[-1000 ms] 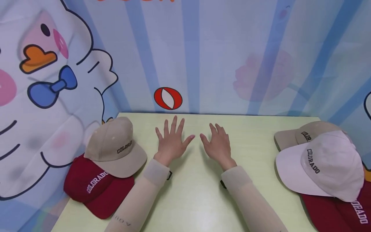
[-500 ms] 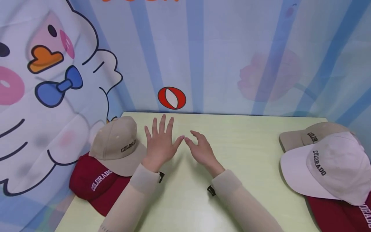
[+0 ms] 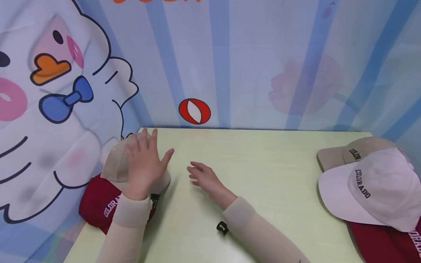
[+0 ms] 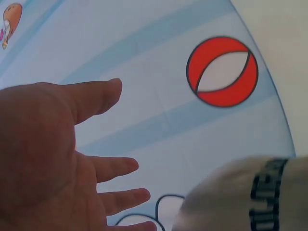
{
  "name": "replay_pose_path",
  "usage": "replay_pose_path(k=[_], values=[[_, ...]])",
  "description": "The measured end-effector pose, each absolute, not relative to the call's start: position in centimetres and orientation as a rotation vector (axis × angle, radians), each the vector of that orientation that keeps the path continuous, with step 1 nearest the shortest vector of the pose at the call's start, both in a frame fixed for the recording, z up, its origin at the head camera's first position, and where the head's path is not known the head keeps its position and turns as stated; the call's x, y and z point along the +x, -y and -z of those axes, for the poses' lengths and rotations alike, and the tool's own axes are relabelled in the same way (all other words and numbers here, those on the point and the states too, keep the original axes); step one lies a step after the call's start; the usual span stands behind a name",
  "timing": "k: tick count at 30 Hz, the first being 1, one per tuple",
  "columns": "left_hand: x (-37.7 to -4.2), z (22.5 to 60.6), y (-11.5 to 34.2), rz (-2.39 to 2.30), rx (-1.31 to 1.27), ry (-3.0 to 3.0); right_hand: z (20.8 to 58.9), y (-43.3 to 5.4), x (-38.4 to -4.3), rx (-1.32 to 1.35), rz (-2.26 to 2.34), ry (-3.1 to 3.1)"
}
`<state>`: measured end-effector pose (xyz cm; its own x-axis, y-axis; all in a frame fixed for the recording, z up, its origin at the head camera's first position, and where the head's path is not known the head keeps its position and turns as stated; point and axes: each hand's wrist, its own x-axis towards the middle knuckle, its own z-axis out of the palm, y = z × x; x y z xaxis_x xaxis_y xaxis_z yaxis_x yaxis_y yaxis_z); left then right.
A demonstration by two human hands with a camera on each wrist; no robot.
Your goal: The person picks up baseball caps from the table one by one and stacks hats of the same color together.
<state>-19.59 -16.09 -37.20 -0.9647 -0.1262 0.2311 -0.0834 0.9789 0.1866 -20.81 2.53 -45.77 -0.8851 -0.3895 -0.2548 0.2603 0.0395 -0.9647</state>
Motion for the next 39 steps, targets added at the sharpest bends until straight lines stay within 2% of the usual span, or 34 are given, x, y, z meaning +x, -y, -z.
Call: replay_pose_path(k=[11, 24, 32, 39], values=[[-19.0, 36.9, 21.4, 0.456, 0.316, 2.792, 46.6, 0.6, -19.6, -0.131, 1.989, -1.508], [-18.7, 37.0, 25.3, 0.699, 0.481, 2.771, 47.8, 3.5, -18.8, -0.048, 2.071, -1.233], [-19.6, 37.3, 24.1, 0.942, 0.403, 2.593, 47.7, 3.2, -18.9, -0.019, 2.108, -1.176], [-20.5, 37.1, 22.3, 0.974, 0.265, 2.395, 47.6, 2.3, -19.3, -0.087, 2.090, -1.223]])
